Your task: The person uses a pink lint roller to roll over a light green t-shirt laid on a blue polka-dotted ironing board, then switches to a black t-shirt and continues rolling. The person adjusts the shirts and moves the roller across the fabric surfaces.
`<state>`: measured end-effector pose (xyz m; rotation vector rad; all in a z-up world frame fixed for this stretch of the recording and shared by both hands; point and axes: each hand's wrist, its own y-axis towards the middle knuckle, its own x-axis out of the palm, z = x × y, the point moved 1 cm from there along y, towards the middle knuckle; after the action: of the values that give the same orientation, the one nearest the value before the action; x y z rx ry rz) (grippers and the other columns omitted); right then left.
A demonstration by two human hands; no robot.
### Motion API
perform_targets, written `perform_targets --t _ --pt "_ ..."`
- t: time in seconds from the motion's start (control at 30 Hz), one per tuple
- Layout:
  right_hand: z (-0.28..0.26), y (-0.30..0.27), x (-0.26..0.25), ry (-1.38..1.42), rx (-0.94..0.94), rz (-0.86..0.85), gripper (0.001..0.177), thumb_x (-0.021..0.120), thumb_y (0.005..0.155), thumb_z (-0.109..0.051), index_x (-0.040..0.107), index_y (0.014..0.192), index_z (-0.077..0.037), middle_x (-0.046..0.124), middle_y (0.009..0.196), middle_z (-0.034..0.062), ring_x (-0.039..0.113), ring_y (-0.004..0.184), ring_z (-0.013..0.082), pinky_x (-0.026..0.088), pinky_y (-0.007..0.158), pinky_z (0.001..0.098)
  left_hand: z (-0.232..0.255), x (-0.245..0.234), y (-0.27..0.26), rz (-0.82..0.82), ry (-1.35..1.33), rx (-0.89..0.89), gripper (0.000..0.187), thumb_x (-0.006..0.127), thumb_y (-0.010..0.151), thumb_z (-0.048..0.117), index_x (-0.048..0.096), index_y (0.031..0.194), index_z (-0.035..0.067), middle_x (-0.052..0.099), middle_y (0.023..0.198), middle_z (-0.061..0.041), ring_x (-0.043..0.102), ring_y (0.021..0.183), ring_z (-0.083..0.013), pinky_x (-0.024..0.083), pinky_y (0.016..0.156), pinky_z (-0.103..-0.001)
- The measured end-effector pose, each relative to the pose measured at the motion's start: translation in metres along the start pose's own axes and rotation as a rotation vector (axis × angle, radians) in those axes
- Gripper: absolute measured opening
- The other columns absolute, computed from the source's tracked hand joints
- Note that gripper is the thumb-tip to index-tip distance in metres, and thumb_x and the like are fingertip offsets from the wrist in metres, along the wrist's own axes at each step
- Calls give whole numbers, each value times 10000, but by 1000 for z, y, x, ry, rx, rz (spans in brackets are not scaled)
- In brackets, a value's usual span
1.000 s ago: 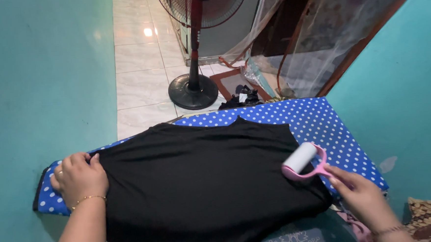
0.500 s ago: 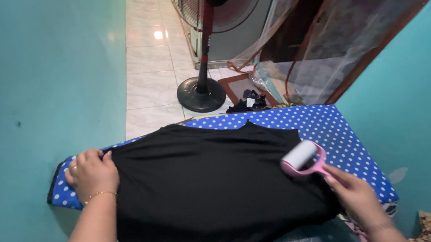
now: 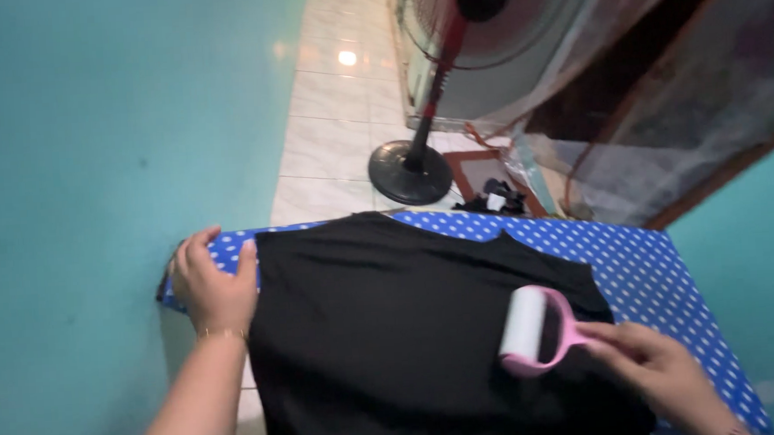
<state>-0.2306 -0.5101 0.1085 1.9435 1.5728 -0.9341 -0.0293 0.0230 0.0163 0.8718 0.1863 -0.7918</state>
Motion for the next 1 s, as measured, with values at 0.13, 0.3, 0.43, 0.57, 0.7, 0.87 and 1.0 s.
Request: perform_targets --t 0.13,0.3,0.43,0.57,0.7,0.87,1.0 --pt "-81 45 58 -17 -122 -218 340 766 854 -257 816 1178 -171 689 848 9 601 735 112 517 704 271 2 -41 -50 -111 212 -270 353 798 813 461 717 1025 191 630 1185 -77 535 1165 -378 393 1006 -538" --pt "-175 80 137 -68 -228 -370 350 740 872 -274 792 1216 -230 690 880 18 616 776 131 539 762 277 23 -65 -73 -362 135 -357 418 728 784 643 746 883 237 619 1109 -19 588 1098 -258 457 1002 -479" --pt "-220 85 171 -9 -208 -420 364 740 863 -274 774 1224 -243 737 1013 -6 667 868 115 549 843 274 40 -62 -44 -359 269 -200 395 772 739 607 787 852 229 639 1053 -29 543 1126 -263 318 1031 -557" --pt "-206 90 157 -38 -192 -433 368 745 865 -262 776 1231 -244 755 1023 18 691 907 115 559 864 286 32 -48 -19 -317 264 -14 278 810 689 498 775 721 224 648 1062 -17 542 1155 -251 224 1092 -579" --pt "-174 97 115 -99 13 -442 355 750 868 -261 798 1220 -268 740 969 -9 670 886 139 564 869 313 6 -34 2 -520 151 50 210 817 695 393 753 660 196 662 1032 53 556 1148 -202 159 1147 -589" --pt "-168 102 108 -165 118 -454 354 791 892 -277 816 1245 -291 573 845 42 568 800 183 551 811 365 -19 -33 10 -585 -34 87 206 776 711 326 736 868 198 655 1027 40 575 1124 -193 222 1147 -494" --pt "-205 106 153 -145 -182 -480 379 754 865 -265 781 1242 -294 670 870 11 607 814 129 548 828 298 -22 -32 10 -496 -67 185 307 712 743 293 822 1029 304 642 1116 5 550 1108 -231 222 1055 -500"
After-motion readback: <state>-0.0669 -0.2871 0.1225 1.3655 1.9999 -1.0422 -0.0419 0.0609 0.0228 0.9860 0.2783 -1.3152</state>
